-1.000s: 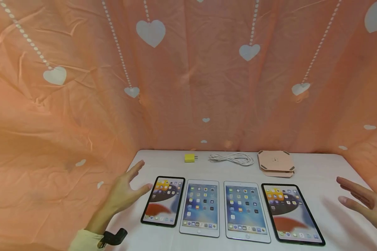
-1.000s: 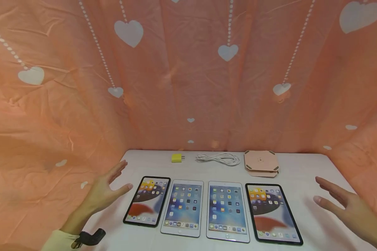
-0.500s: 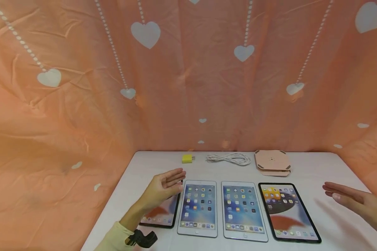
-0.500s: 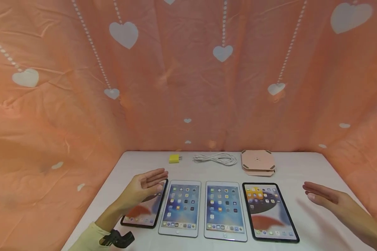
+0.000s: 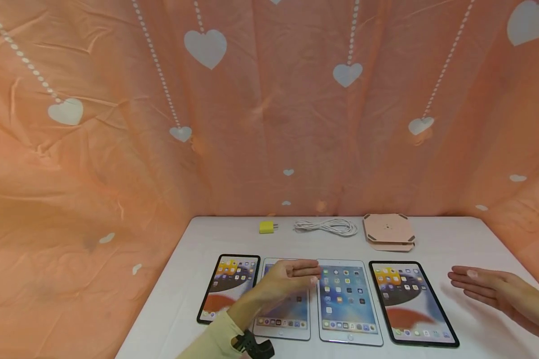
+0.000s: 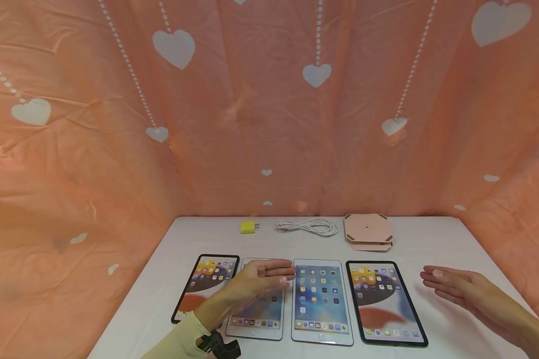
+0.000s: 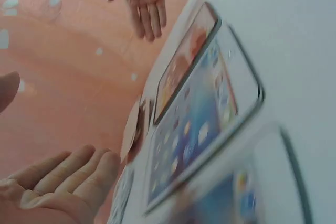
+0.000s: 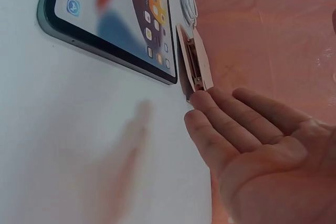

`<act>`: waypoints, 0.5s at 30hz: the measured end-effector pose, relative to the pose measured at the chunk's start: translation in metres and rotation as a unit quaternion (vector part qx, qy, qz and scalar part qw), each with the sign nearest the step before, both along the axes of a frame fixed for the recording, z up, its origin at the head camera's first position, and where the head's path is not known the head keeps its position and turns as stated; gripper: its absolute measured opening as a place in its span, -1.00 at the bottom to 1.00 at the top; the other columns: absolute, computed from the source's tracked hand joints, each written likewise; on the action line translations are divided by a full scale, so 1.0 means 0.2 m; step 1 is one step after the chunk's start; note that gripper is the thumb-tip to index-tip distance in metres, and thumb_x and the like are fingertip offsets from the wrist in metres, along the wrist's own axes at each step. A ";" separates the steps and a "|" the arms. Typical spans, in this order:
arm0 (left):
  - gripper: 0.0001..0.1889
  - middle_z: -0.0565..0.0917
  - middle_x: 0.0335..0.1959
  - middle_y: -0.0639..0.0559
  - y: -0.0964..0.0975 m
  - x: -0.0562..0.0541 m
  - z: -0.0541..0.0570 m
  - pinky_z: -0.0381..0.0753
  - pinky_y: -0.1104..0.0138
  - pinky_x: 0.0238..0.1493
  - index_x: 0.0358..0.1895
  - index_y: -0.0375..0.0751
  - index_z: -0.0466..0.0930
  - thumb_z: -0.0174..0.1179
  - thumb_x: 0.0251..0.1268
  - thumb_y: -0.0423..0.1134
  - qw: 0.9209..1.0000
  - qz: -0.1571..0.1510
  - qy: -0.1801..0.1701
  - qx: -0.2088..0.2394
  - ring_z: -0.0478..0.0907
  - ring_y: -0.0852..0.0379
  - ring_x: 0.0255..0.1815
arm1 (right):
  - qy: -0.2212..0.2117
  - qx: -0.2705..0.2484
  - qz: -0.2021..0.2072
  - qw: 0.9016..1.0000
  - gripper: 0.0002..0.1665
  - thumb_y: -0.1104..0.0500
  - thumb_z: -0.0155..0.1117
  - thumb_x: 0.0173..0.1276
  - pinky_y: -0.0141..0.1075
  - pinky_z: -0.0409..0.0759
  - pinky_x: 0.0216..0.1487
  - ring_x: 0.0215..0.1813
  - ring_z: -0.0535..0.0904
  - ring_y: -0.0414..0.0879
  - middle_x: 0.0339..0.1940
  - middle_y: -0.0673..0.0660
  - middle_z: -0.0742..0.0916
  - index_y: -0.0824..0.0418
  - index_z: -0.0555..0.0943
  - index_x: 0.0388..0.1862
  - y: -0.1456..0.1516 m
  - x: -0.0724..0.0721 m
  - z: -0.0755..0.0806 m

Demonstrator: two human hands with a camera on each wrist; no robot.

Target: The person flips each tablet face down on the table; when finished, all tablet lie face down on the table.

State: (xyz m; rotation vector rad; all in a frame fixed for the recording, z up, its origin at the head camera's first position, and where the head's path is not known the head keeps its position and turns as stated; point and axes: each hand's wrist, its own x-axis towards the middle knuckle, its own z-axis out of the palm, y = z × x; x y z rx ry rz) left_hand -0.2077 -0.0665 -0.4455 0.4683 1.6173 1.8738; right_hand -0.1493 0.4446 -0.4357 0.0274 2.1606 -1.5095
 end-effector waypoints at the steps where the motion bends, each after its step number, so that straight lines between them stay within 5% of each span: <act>1: -0.39 0.50 0.56 -0.41 0.03 0.01 -0.01 0.66 0.26 0.46 0.59 -0.51 0.36 0.27 0.60 -0.36 1.000 -0.006 -0.016 0.009 0.49 -0.25 0.61 | -0.005 -0.010 0.000 1.000 -0.08 -0.09 -0.25 0.89 -0.49 0.74 0.18 0.16 0.67 -0.57 0.50 0.22 0.68 0.72 -0.10 0.67 0.00 0.00 -0.01; 6: -0.42 0.51 0.55 -0.42 0.16 0.04 -0.03 0.66 0.19 0.47 0.57 -0.52 0.38 0.23 0.59 -0.43 0.997 -0.030 -0.067 0.037 0.50 -0.29 0.59 | -0.016 -0.001 -0.011 1.000 -0.07 -0.09 -0.19 0.88 -0.36 0.79 0.22 0.21 0.75 -0.34 0.50 0.41 0.64 0.76 -0.02 0.64 -0.05 -0.02 -0.04; 8: -0.42 0.54 0.53 -0.41 0.22 0.05 -0.03 0.66 0.17 0.47 0.56 -0.51 0.40 0.25 0.58 -0.43 0.996 -0.036 -0.075 0.035 0.54 -0.28 0.56 | -0.021 0.029 -0.018 0.999 -0.03 -0.13 -0.17 0.88 -0.28 0.81 0.23 0.26 0.77 -0.17 0.59 0.60 0.46 0.77 -0.01 0.63 -0.08 -0.02 -0.05; 11: -0.43 0.60 0.48 -0.36 0.30 0.06 -0.04 0.69 0.18 0.43 0.55 -0.48 0.43 0.28 0.57 -0.41 0.995 -0.045 -0.087 0.024 0.58 -0.26 0.52 | -0.027 0.042 -0.022 0.999 -0.02 -0.14 -0.14 0.87 -0.20 0.81 0.25 0.34 0.75 0.08 0.58 0.66 0.41 0.80 0.00 0.60 -0.11 -0.03 -0.07; 15: -0.43 0.64 0.45 -0.32 0.40 0.05 -0.08 0.73 0.21 0.39 0.55 -0.48 0.42 0.28 0.57 -0.41 0.992 -0.055 -0.107 0.025 0.60 -0.22 0.50 | -0.036 0.049 -0.024 0.998 0.01 -0.16 -0.14 0.86 -0.19 0.81 0.26 0.39 0.72 0.17 0.57 0.65 0.44 0.81 0.00 0.60 -0.13 -0.03 -0.10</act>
